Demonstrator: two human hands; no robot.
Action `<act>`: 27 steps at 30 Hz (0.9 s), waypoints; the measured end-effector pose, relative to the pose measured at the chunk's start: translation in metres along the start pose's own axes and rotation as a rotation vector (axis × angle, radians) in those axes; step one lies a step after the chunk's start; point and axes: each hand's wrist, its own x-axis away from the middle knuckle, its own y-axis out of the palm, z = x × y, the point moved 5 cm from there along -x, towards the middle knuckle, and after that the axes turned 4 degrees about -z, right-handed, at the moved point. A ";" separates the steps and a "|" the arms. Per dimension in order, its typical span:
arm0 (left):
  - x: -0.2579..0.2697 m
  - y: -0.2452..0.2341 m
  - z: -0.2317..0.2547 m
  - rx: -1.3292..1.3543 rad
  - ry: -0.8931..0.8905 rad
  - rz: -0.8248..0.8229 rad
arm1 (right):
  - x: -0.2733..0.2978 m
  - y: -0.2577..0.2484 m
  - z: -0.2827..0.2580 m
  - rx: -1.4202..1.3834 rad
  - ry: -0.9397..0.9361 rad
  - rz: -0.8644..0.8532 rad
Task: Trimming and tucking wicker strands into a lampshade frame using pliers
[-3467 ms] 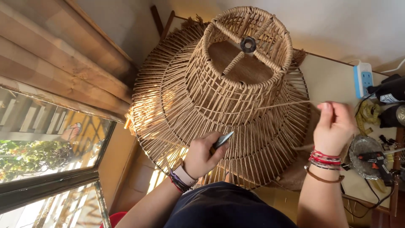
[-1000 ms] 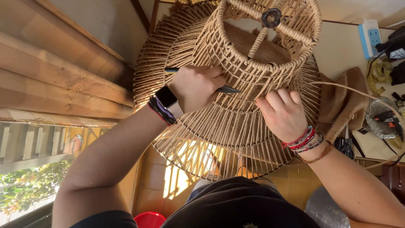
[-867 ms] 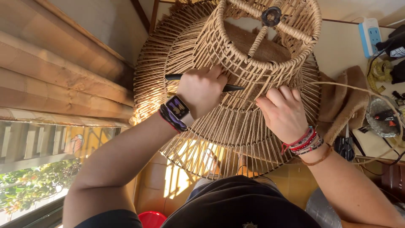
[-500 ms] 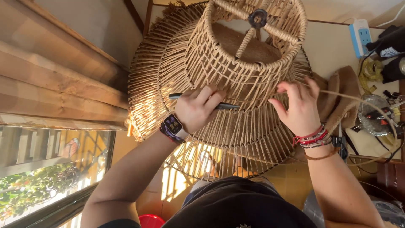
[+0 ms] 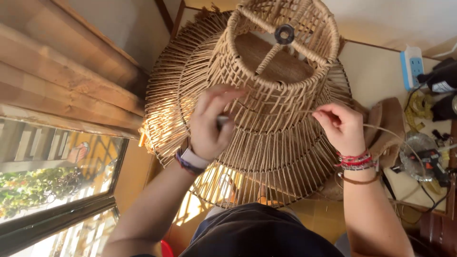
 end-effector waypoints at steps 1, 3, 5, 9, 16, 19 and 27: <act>0.010 -0.002 0.008 -0.015 -0.009 0.008 | -0.004 -0.001 -0.007 -0.009 -0.011 -0.013; 0.047 -0.001 -0.013 0.750 -0.735 0.293 | -0.012 0.003 -0.025 0.037 -0.095 -0.119; 0.053 0.014 -0.011 1.040 -1.005 0.381 | -0.023 0.008 -0.033 0.091 -0.168 -0.137; 0.060 0.046 -0.010 1.541 -1.317 0.601 | -0.029 0.018 -0.021 0.024 -0.194 -0.111; 0.059 0.057 -0.021 1.663 -1.262 0.628 | -0.021 0.045 0.012 -0.248 -0.058 0.090; 0.057 0.061 -0.024 1.708 -1.179 0.563 | -0.018 0.049 0.027 -0.332 -0.021 0.101; 0.060 0.065 -0.023 1.691 -1.153 0.623 | -0.016 0.060 0.065 -0.714 -0.025 0.180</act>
